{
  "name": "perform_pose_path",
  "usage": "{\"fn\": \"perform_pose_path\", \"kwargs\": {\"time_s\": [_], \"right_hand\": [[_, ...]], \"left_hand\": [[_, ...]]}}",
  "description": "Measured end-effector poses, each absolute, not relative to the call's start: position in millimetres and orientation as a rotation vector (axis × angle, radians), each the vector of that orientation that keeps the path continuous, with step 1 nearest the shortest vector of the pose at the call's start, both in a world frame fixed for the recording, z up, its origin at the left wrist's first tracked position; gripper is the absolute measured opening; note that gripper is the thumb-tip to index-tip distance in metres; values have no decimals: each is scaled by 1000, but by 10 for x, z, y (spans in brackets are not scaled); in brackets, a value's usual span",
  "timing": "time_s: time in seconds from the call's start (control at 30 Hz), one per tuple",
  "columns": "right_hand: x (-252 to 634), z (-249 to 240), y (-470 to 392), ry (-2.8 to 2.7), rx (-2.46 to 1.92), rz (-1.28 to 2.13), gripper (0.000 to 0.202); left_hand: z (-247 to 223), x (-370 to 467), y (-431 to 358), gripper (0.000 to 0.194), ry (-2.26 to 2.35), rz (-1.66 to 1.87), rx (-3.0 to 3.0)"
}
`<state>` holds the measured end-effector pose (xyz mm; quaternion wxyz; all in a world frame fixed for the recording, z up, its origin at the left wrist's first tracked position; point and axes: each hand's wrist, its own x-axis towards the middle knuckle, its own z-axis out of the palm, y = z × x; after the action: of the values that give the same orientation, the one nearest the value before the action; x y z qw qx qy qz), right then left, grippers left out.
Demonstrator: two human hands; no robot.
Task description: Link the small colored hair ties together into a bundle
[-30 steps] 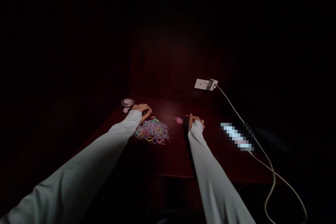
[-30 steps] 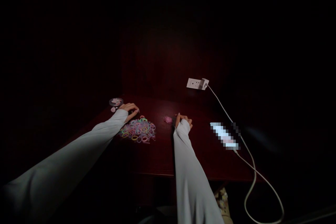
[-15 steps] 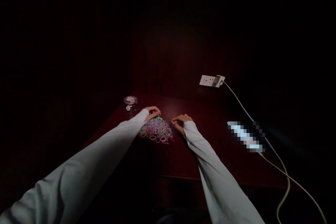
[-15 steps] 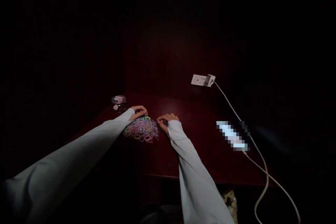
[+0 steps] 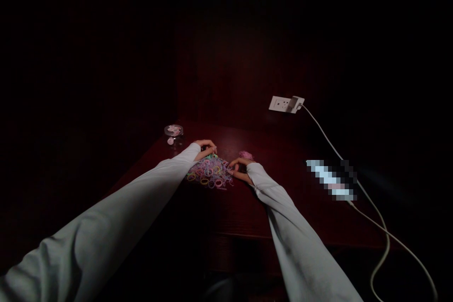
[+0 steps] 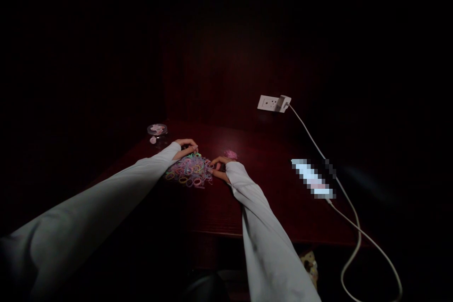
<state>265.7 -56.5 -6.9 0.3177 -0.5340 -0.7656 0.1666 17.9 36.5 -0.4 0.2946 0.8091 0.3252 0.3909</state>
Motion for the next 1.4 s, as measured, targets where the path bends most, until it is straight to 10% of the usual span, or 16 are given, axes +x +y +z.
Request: {"fn": "perform_pose_path", "kwargs": {"time_s": [1.4], "right_hand": [[2477, -18, -572, -1878, -1140, 357, 37]], "left_hand": [[175, 311, 14, 29, 691, 730, 2877]]}}
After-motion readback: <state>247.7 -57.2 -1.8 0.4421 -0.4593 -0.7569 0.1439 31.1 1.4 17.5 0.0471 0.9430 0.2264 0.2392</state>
